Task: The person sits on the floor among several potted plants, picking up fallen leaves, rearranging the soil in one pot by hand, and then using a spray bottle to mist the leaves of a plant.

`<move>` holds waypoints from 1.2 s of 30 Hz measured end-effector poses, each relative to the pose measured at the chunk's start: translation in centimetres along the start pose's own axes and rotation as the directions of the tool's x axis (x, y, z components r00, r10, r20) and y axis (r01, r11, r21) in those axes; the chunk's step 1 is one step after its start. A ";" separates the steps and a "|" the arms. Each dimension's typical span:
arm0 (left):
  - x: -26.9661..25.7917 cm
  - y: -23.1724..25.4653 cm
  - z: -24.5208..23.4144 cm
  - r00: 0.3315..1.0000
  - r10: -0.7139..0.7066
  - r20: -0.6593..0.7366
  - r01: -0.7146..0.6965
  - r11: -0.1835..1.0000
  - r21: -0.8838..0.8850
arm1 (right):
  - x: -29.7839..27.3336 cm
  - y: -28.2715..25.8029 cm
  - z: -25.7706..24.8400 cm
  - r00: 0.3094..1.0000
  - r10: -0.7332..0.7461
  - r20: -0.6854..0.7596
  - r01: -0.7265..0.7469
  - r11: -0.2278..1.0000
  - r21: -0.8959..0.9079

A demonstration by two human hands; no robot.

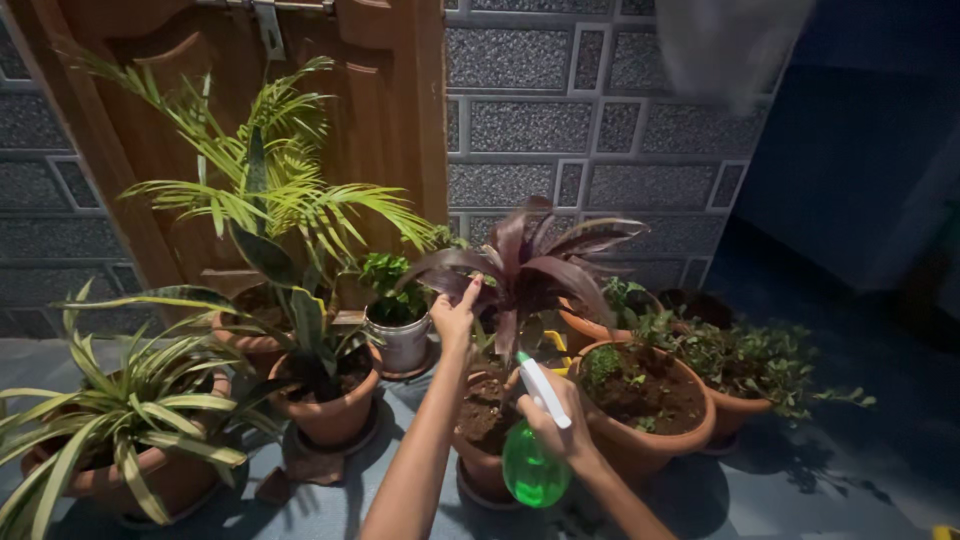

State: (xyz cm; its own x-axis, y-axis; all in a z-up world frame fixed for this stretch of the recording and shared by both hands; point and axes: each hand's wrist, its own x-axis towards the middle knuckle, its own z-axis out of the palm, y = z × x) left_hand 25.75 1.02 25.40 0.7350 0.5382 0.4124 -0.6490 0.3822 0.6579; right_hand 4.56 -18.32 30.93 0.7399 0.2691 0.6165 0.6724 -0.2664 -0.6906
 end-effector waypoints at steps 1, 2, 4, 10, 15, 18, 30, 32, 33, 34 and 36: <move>0.3 0.0 -0.3 1.000 0.003 -0.001 -0.003 1.000 0.001 | 0.0 0.0 0.0 1.000 -0.002 0.001 0.002 1.000 0.001; 0.5 0.0 -0.7 1.000 0.019 0.011 -0.020 0.999 0.040 | 0.0 0.0 0.0 1.000 0.015 -0.008 -0.015 1.000 -0.014; 1.0 0.0 -1.3 0.999 0.036 0.022 -0.037 0.996 0.081 | -0.1 0.0 0.1 0.999 0.032 -0.016 -0.033 0.999 -0.029; 1.1 1.8 -1.6 0.998 0.015 0.068 -0.011 0.999 -0.053 | -0.2 -0.6 0.4 0.996 0.085 0.003 -0.085 0.993 0.079; 1.3 4.0 -2.3 0.995 0.007 0.104 0.004 0.995 -0.103 | 0.0 -2.3 0.1 1.000 -0.012 0.025 0.011 0.999 0.050; 1.5 5.2 -2.6 0.997 0.010 0.077 -0.006 0.999 -0.050 | 0.2 -3.2 0.4 0.998 0.062 0.032 -0.062 0.998 -0.008; 2.0 7.8 -4.4 0.992 -0.034 0.123 0.059 0.977 -0.203 | 0.1 -4.1 1.4 0.999 0.027 0.030 -0.026 0.999 -0.043; 2.2 7.8 -4.6 0.991 -0.073 0.109 0.099 0.962 -0.255 | 0.1 -4.4 1.4 0.999 0.025 0.026 -0.024 0.998 -0.056; 2.3 7.8 -4.7 0.989 -0.112 0.096 0.136 0.942 -0.307 | 0.2 -4.6 1.3 0.999 0.023 0.023 -0.021 0.997 -0.068; 2.3 7.9 -4.7 0.989 -0.112 0.096 0.136 0.942 -0.307 | 0.3 -4.7 1.3 0.999 0.023 0.023 -0.021 0.997 -0.068; 2.4 8.1 -4.9 0.982 -0.168 0.082 0.186 0.933 -0.309 | 0.4 -5.0 1.3 0.998 0.002 0.061 -0.003 1.000 0.021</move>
State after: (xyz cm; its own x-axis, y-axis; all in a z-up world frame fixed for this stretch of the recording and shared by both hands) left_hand 21.26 9.14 28.63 0.8473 0.4026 0.3464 -0.5296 0.6884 0.4956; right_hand 1.45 -15.68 34.18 0.7385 0.3243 0.5911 0.6694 -0.2482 -0.7002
